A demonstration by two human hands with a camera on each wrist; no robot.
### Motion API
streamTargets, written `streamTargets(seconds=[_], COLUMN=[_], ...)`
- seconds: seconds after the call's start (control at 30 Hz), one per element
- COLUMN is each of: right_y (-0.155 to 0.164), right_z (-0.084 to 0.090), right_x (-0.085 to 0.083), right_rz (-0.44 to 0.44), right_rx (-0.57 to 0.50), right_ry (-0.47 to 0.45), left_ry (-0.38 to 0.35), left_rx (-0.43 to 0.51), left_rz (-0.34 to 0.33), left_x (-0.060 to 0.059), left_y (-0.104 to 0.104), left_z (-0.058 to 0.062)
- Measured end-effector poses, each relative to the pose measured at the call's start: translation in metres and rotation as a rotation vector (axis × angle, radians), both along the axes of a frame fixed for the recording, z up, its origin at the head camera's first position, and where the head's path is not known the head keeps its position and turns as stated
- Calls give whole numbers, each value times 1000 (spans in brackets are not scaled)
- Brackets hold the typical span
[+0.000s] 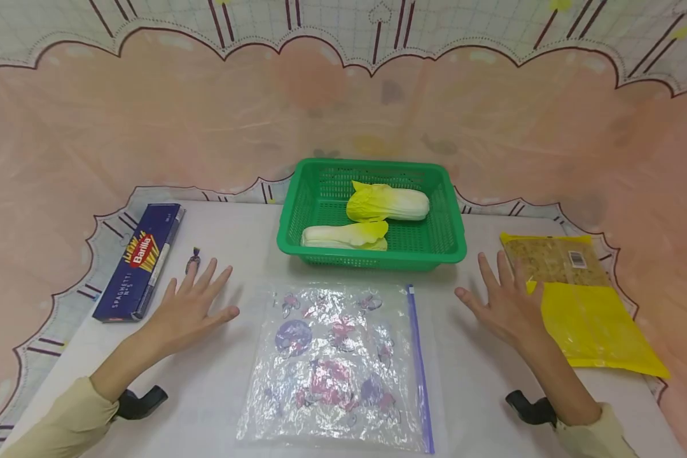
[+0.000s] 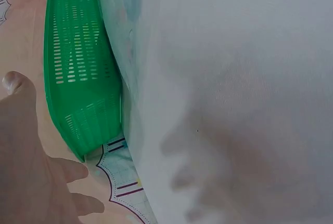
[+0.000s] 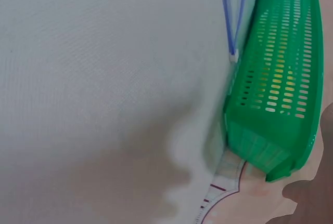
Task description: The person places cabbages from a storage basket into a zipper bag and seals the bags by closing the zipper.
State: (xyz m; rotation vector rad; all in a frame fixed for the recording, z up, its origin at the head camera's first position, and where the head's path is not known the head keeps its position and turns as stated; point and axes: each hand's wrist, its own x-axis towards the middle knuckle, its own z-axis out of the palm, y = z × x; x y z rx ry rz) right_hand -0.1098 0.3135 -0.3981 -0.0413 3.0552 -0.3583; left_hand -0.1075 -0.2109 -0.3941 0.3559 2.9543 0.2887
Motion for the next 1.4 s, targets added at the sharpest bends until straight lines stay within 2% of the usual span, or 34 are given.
streamTargets(seconds=[0.47, 0.63, 0.87, 1.03, 1.2, 1.4], right_y=[4, 5, 1, -6, -13, -19], right_z=[-4, -6, -11, -14, -18, -24], right_x=[3, 4, 6, 12, 22, 36], right_rz=[0, 6, 56, 115, 189, 286], right_rx=[-17, -22, -33, -79, -142, -162], right_ry=[-12, -46, -81, -110, -119, -117], left_ry=[-21, -13, 15, 22, -32, -79], left_rx=[34, 44, 30, 67, 84, 73], left_rz=[-15, -45, -154, -225, -319, -471], left_x=[4, 6, 13, 16, 12, -2], left_y=[4, 9, 26, 45, 74, 118], left_z=[-3, -5, -13, -7, -2, -3])
